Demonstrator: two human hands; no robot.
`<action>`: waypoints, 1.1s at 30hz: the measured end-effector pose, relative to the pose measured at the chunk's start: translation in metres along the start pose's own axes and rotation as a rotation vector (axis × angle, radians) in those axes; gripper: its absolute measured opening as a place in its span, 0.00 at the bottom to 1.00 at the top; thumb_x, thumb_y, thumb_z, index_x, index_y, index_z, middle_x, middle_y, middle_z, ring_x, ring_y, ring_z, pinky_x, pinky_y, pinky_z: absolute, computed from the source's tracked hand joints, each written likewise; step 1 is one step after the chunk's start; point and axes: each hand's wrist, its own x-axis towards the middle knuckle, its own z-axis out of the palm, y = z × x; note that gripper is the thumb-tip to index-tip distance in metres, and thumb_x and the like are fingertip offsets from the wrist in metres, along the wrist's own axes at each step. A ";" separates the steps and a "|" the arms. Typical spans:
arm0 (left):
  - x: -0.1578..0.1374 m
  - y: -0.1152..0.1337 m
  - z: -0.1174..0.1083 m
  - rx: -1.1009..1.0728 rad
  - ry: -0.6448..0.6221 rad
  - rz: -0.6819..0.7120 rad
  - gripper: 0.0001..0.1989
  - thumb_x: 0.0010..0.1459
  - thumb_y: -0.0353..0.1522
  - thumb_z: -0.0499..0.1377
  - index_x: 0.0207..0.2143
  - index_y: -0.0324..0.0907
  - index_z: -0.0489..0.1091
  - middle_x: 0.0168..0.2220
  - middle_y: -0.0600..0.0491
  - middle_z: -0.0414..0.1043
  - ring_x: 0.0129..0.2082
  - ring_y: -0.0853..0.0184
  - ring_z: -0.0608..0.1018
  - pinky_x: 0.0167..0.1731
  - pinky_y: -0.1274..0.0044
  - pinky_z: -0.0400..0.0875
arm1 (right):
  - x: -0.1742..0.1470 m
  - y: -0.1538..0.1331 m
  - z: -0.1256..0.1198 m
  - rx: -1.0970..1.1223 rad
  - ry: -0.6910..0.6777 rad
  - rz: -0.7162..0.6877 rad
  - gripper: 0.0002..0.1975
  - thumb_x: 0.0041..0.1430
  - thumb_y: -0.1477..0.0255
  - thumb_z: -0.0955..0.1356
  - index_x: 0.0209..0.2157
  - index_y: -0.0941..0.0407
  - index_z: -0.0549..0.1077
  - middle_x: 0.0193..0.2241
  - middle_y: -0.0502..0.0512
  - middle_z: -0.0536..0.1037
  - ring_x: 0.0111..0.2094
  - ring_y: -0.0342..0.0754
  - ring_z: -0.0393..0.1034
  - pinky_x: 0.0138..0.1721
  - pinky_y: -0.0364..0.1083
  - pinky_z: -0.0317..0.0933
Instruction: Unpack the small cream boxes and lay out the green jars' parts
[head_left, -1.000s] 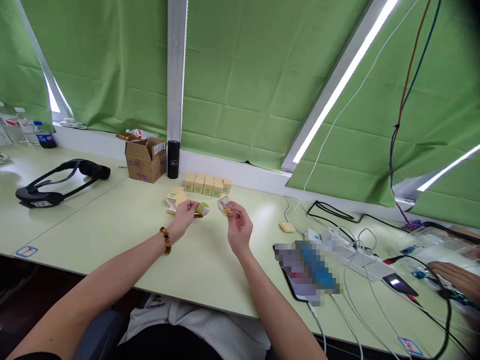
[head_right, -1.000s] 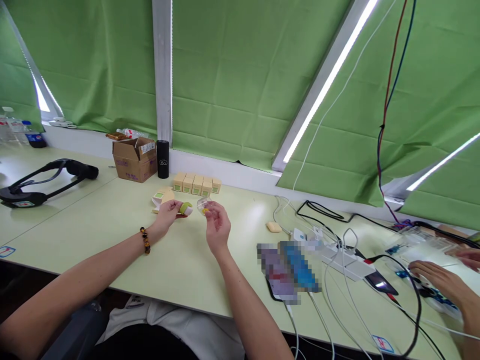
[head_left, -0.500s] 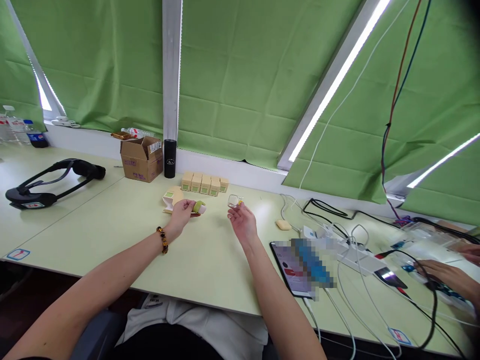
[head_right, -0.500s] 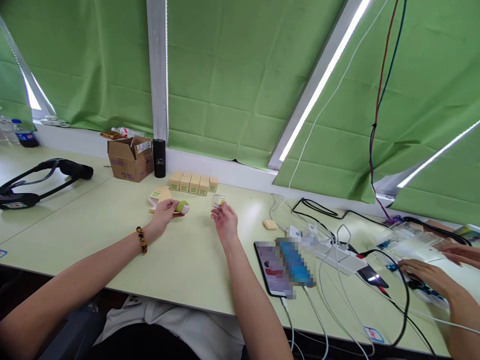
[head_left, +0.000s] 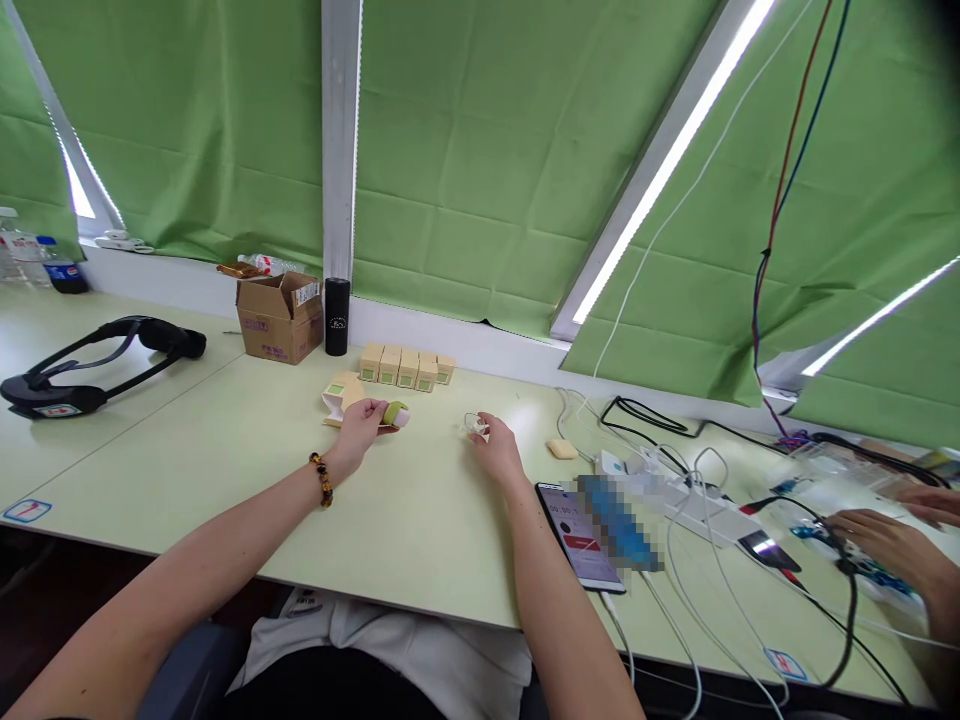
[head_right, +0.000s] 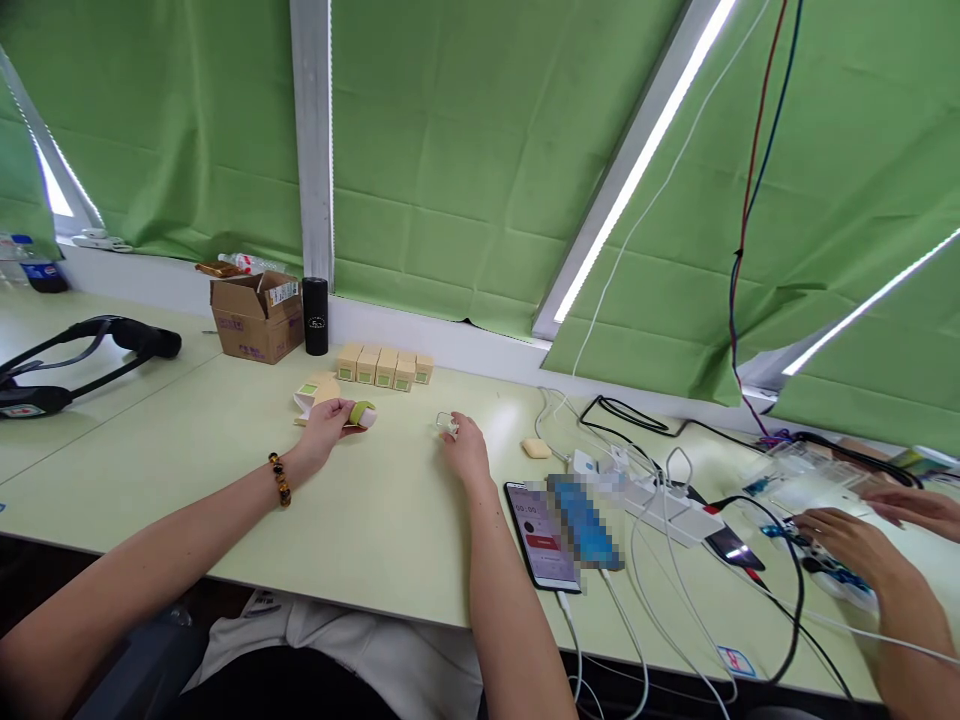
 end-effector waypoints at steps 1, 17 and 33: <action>0.000 0.000 0.000 -0.001 0.001 -0.004 0.07 0.67 0.30 0.63 0.35 0.35 0.73 0.37 0.46 0.81 0.35 0.64 0.84 0.43 0.65 0.85 | 0.000 0.001 0.000 -0.016 -0.012 0.008 0.23 0.60 0.74 0.67 0.57 0.55 0.74 0.52 0.60 0.78 0.46 0.53 0.74 0.50 0.52 0.68; -0.007 0.002 0.003 -0.097 -0.071 -0.002 0.09 0.65 0.33 0.66 0.34 0.36 0.72 0.41 0.45 0.82 0.38 0.65 0.84 0.50 0.63 0.83 | -0.024 -0.061 0.009 0.184 0.274 -0.331 0.17 0.62 0.69 0.69 0.52 0.56 0.73 0.51 0.63 0.79 0.54 0.59 0.71 0.56 0.60 0.67; -0.029 -0.002 0.018 0.024 -0.246 0.154 0.20 0.56 0.48 0.68 0.34 0.40 0.72 0.35 0.52 0.76 0.36 0.66 0.79 0.40 0.71 0.80 | -0.061 -0.106 0.053 0.433 0.180 -0.332 0.18 0.61 0.64 0.73 0.51 0.54 0.72 0.50 0.61 0.78 0.50 0.56 0.73 0.46 0.55 0.72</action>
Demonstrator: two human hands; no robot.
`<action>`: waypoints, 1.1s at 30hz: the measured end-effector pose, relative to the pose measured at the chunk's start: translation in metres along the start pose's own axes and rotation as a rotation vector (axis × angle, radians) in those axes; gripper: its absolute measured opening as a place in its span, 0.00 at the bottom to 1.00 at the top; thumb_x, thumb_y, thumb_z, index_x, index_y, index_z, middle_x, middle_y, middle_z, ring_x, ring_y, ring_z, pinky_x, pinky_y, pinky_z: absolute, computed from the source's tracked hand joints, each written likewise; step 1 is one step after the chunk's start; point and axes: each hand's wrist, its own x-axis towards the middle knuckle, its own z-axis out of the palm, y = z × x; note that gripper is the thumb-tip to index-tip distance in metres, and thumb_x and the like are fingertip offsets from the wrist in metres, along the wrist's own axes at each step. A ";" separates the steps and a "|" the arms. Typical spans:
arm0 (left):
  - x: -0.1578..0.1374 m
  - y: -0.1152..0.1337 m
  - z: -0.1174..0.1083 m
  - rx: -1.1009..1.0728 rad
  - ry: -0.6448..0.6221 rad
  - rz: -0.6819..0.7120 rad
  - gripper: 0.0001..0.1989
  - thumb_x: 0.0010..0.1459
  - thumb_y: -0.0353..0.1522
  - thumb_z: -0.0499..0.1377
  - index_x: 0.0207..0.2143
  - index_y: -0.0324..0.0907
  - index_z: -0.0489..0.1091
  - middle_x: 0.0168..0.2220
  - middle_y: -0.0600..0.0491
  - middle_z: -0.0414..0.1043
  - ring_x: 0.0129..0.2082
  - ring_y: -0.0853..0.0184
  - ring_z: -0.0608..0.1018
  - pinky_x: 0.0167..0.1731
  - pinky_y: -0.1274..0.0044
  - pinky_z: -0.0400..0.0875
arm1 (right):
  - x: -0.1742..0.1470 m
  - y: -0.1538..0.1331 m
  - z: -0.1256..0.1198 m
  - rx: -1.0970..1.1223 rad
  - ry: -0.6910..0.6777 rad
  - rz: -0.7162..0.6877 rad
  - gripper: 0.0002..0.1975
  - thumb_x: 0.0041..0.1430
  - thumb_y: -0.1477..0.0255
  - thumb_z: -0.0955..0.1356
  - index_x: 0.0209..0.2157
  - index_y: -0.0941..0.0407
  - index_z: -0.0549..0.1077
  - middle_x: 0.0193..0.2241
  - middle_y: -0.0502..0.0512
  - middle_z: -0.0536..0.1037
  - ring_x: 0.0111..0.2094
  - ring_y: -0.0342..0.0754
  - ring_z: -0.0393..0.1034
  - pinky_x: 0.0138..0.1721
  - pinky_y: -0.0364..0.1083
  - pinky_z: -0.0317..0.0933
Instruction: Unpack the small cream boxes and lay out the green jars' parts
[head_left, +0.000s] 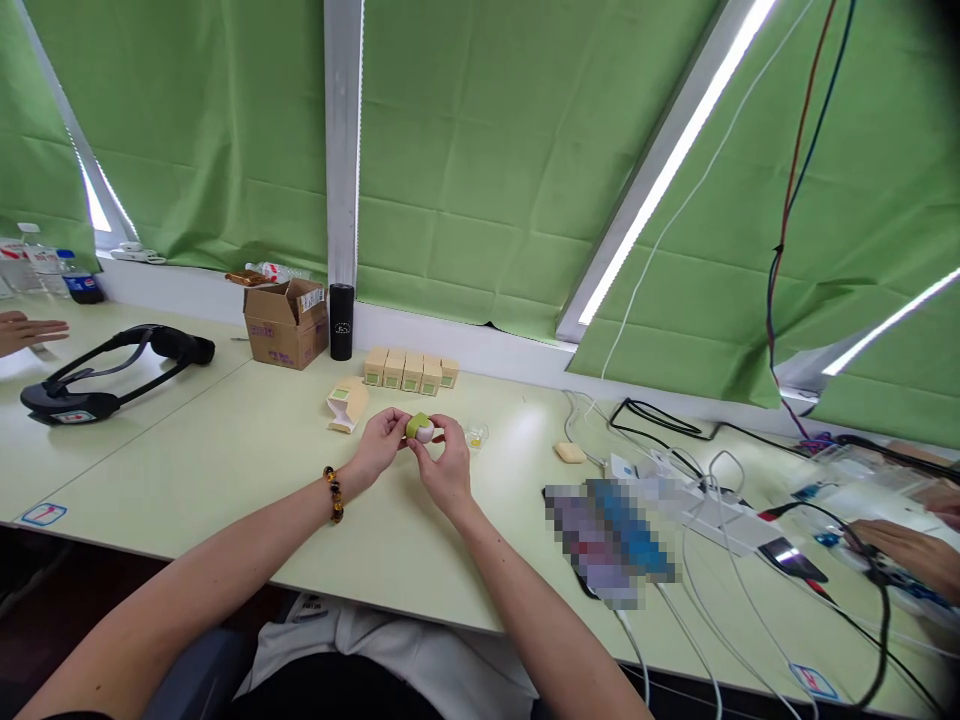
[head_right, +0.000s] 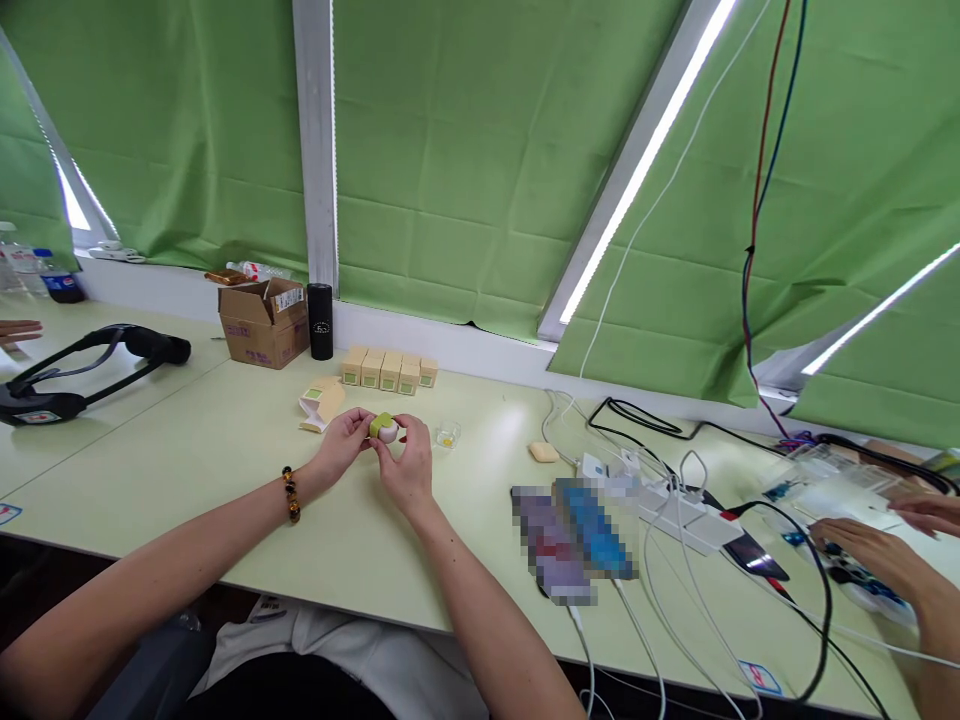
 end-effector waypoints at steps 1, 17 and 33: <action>0.001 0.000 0.000 0.016 -0.014 0.006 0.20 0.56 0.48 0.68 0.35 0.40 0.72 0.36 0.51 0.77 0.37 0.65 0.80 0.41 0.69 0.81 | 0.000 0.001 -0.001 -0.006 0.003 -0.017 0.18 0.62 0.65 0.73 0.52 0.54 0.72 0.50 0.62 0.78 0.51 0.57 0.73 0.48 0.56 0.72; -0.012 0.017 -0.006 0.431 -0.095 0.331 0.20 0.65 0.41 0.64 0.56 0.44 0.76 0.55 0.44 0.79 0.48 0.58 0.82 0.50 0.69 0.77 | 0.005 0.001 -0.020 -0.191 -0.072 -0.305 0.22 0.66 0.75 0.66 0.61 0.51 0.68 0.54 0.64 0.73 0.56 0.58 0.72 0.55 0.59 0.73; -0.010 0.009 -0.007 0.359 -0.159 0.240 0.21 0.67 0.41 0.60 0.57 0.42 0.75 0.52 0.43 0.81 0.47 0.57 0.84 0.47 0.69 0.80 | 0.010 0.004 -0.027 -0.356 -0.109 -0.396 0.15 0.73 0.68 0.65 0.57 0.51 0.72 0.53 0.63 0.77 0.51 0.56 0.76 0.43 0.54 0.76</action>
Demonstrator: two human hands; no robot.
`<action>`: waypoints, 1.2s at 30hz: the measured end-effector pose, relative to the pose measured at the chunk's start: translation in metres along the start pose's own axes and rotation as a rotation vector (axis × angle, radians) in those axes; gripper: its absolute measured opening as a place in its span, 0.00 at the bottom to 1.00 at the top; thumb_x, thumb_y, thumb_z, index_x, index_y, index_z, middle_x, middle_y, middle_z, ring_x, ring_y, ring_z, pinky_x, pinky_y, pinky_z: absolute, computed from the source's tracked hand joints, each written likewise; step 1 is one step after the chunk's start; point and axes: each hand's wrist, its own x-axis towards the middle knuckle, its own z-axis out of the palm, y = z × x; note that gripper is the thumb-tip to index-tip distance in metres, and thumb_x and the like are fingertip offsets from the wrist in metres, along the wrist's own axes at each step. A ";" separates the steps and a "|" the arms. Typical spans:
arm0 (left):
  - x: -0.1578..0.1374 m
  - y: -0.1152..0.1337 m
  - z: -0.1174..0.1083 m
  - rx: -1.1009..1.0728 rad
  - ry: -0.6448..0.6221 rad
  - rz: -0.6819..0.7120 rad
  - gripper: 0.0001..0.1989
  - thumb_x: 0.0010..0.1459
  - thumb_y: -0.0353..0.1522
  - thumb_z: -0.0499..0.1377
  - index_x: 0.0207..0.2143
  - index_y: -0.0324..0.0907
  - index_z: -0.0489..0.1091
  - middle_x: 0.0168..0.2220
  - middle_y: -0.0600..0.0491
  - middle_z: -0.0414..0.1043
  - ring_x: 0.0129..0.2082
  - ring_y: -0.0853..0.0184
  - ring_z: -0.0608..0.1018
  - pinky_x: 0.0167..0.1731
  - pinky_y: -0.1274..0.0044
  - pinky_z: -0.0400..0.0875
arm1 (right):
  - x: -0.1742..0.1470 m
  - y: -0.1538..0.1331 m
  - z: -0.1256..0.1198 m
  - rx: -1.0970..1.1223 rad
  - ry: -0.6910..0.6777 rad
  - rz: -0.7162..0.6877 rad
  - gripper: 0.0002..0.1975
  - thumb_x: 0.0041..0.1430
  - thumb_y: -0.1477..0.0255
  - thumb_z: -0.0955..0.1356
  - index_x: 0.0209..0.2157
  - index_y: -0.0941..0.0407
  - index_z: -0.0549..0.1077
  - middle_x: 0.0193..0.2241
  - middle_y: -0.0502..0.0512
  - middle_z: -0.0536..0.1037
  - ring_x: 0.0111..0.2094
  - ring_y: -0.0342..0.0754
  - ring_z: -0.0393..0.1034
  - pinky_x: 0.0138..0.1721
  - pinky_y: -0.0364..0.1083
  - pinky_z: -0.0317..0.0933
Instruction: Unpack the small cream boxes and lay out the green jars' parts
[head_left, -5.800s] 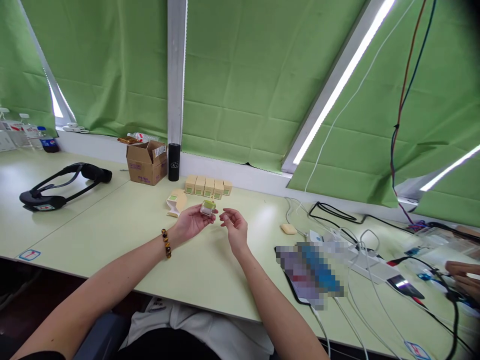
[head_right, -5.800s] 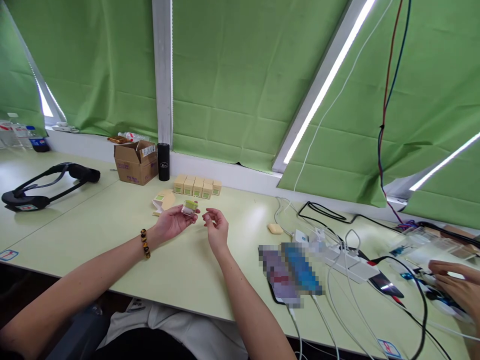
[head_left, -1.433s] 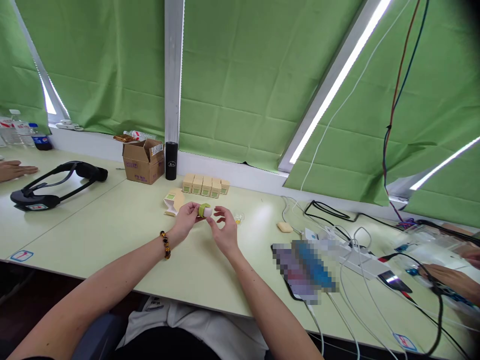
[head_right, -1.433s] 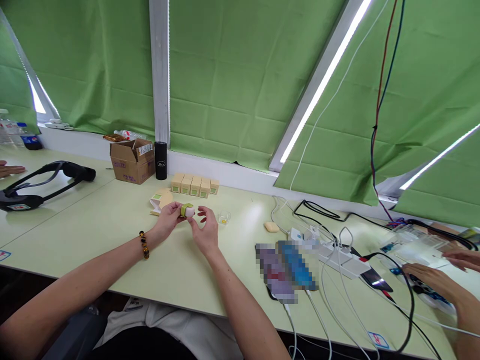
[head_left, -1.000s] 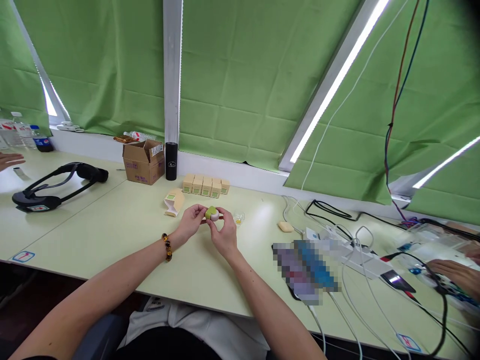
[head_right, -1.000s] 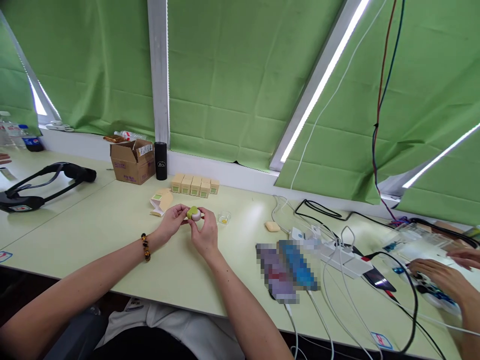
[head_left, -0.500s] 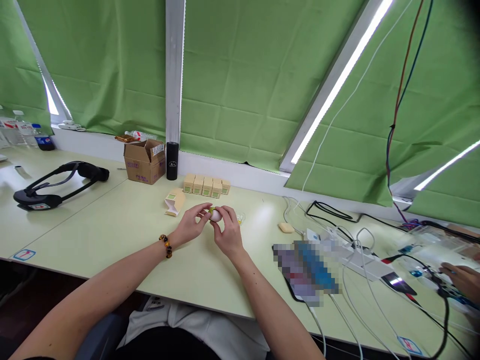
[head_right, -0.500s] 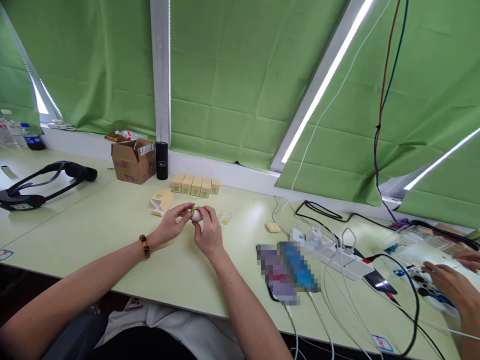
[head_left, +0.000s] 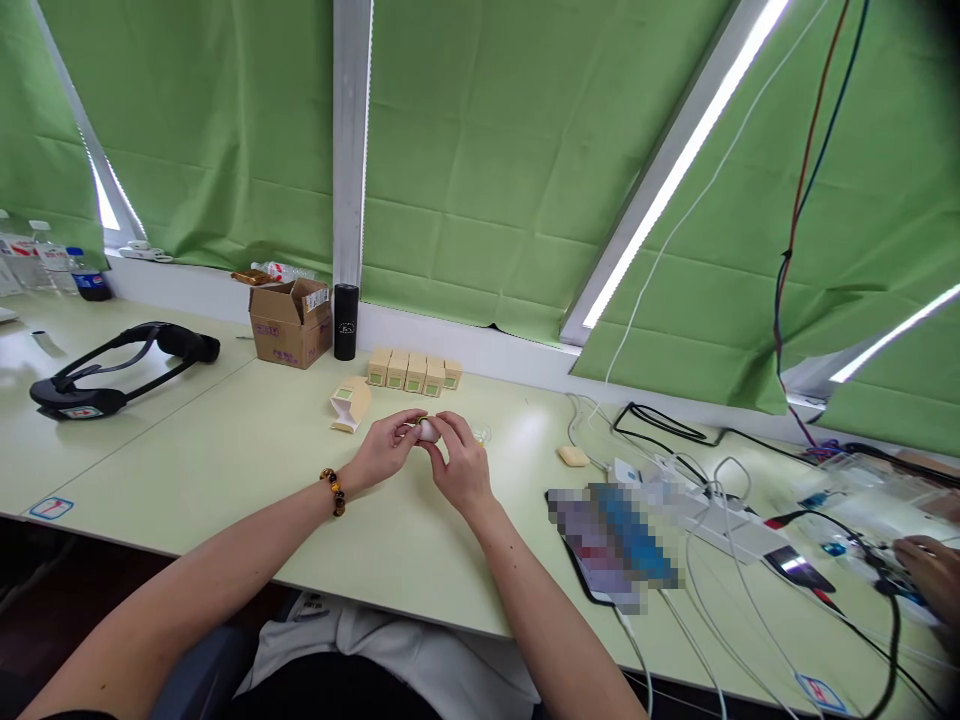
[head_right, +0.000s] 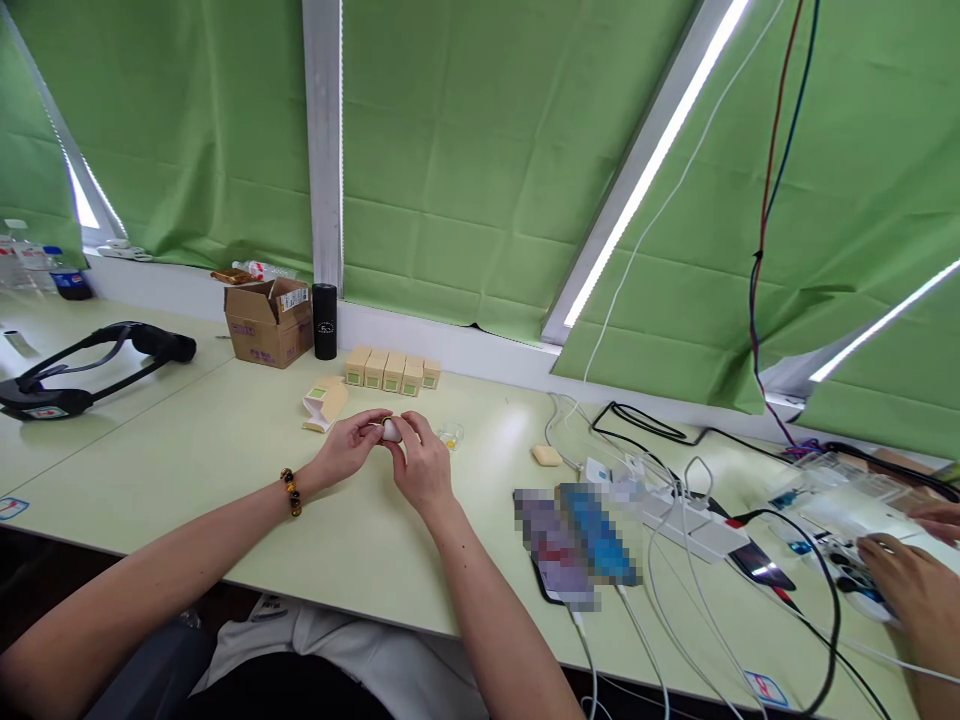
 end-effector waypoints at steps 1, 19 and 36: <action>0.000 0.001 0.000 0.000 0.001 0.001 0.20 0.66 0.41 0.60 0.57 0.42 0.75 0.52 0.43 0.81 0.47 0.58 0.84 0.46 0.69 0.80 | 0.000 0.001 0.000 -0.023 0.002 0.000 0.14 0.73 0.68 0.65 0.57 0.51 0.73 0.52 0.63 0.77 0.50 0.56 0.76 0.43 0.54 0.75; -0.002 0.005 0.002 0.080 -0.007 0.021 0.19 0.64 0.36 0.61 0.56 0.43 0.77 0.45 0.45 0.83 0.43 0.58 0.85 0.44 0.70 0.81 | 0.002 0.001 -0.003 -0.137 -0.084 -0.073 0.18 0.74 0.70 0.61 0.60 0.51 0.73 0.48 0.64 0.77 0.46 0.58 0.74 0.39 0.54 0.71; 0.003 0.009 0.003 0.398 0.076 0.109 0.16 0.64 0.28 0.54 0.48 0.47 0.79 0.43 0.52 0.84 0.37 0.62 0.83 0.39 0.73 0.74 | 0.005 -0.001 0.007 -0.082 -0.109 -0.070 0.19 0.73 0.74 0.59 0.61 0.53 0.69 0.51 0.65 0.76 0.47 0.58 0.75 0.40 0.53 0.73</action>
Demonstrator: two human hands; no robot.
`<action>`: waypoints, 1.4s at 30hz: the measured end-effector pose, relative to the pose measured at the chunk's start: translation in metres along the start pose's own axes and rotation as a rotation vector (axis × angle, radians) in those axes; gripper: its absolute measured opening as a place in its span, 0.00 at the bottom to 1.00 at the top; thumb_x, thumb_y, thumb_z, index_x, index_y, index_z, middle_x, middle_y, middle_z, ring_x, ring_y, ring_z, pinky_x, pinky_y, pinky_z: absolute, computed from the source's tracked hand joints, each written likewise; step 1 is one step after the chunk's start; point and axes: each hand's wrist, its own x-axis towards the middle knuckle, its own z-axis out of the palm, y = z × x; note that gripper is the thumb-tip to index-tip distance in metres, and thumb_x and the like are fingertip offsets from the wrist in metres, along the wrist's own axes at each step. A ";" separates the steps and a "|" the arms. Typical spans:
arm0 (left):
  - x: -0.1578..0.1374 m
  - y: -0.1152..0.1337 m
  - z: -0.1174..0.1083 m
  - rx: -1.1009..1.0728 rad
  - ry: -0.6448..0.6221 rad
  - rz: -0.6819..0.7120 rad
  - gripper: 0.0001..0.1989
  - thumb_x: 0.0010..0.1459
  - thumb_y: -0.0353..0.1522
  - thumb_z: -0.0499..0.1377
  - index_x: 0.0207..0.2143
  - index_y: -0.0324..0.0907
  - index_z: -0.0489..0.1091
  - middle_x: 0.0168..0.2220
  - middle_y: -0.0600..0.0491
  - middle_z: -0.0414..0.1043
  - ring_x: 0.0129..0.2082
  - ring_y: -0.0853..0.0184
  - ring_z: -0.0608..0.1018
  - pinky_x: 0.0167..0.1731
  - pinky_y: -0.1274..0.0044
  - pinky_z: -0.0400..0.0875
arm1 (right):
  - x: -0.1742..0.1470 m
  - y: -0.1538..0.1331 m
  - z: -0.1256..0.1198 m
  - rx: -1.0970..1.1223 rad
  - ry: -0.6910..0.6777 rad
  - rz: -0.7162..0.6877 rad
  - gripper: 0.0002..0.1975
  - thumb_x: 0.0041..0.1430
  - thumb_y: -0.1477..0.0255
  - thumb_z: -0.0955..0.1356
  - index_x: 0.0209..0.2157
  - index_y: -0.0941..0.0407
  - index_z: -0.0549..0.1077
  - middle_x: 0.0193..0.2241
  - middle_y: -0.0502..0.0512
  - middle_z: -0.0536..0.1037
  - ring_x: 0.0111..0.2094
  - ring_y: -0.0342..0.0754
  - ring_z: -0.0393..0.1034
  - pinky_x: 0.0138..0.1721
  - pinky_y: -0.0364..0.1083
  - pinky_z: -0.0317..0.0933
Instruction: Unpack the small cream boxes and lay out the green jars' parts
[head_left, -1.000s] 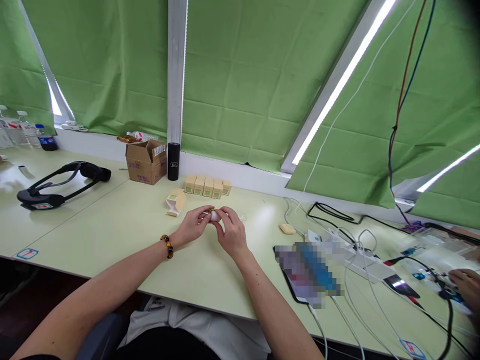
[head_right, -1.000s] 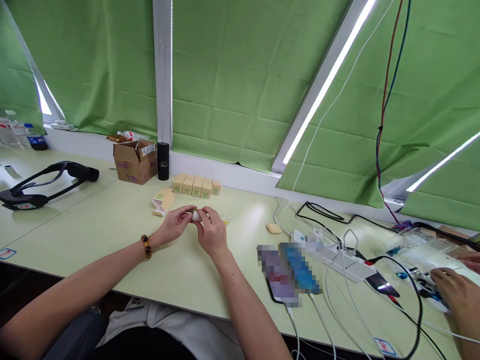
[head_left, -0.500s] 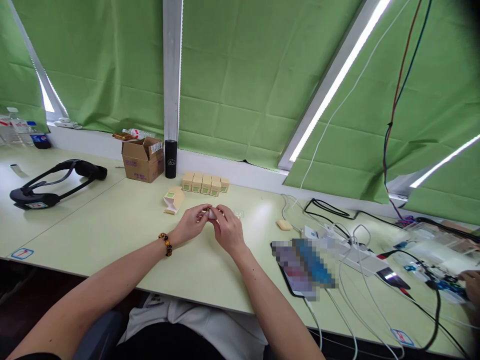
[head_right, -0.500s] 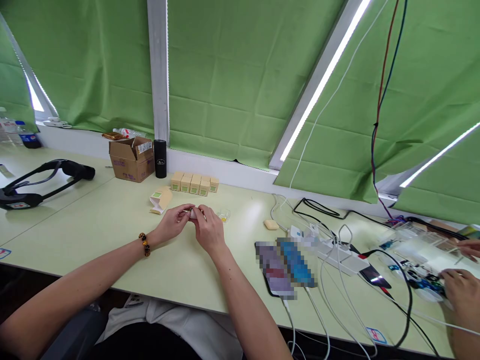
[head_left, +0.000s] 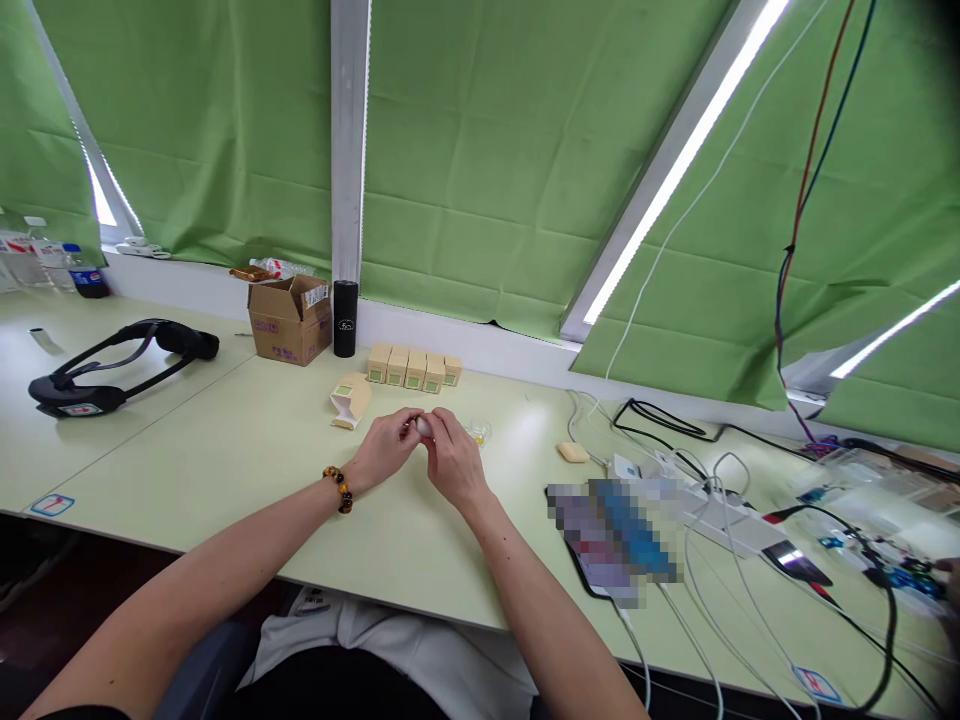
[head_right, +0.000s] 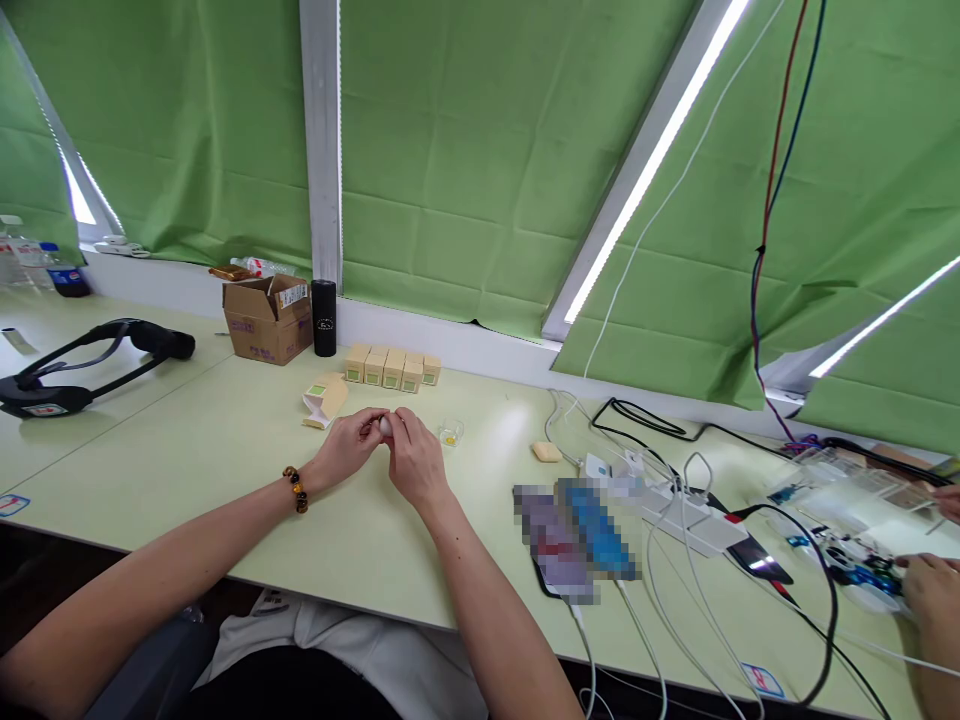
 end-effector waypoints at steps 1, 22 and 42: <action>0.000 0.000 0.000 0.006 0.003 -0.003 0.16 0.65 0.28 0.55 0.48 0.47 0.79 0.43 0.52 0.84 0.37 0.62 0.83 0.39 0.73 0.74 | 0.000 0.000 0.000 -0.003 0.000 0.001 0.19 0.73 0.74 0.59 0.61 0.53 0.68 0.51 0.65 0.75 0.47 0.57 0.75 0.40 0.53 0.72; 0.003 -0.014 -0.010 -0.015 -0.149 0.136 0.22 0.59 0.33 0.65 0.56 0.45 0.72 0.52 0.47 0.77 0.48 0.58 0.79 0.54 0.62 0.73 | -0.008 0.005 -0.003 0.064 0.031 0.082 0.16 0.74 0.70 0.60 0.60 0.54 0.67 0.53 0.66 0.73 0.45 0.55 0.76 0.39 0.52 0.74; 0.006 -0.013 -0.004 -0.044 -0.089 0.049 0.19 0.58 0.38 0.69 0.52 0.47 0.76 0.48 0.49 0.80 0.49 0.58 0.79 0.55 0.64 0.72 | -0.006 0.004 -0.002 0.289 0.173 0.133 0.15 0.72 0.71 0.62 0.57 0.54 0.70 0.52 0.64 0.74 0.53 0.57 0.71 0.51 0.58 0.71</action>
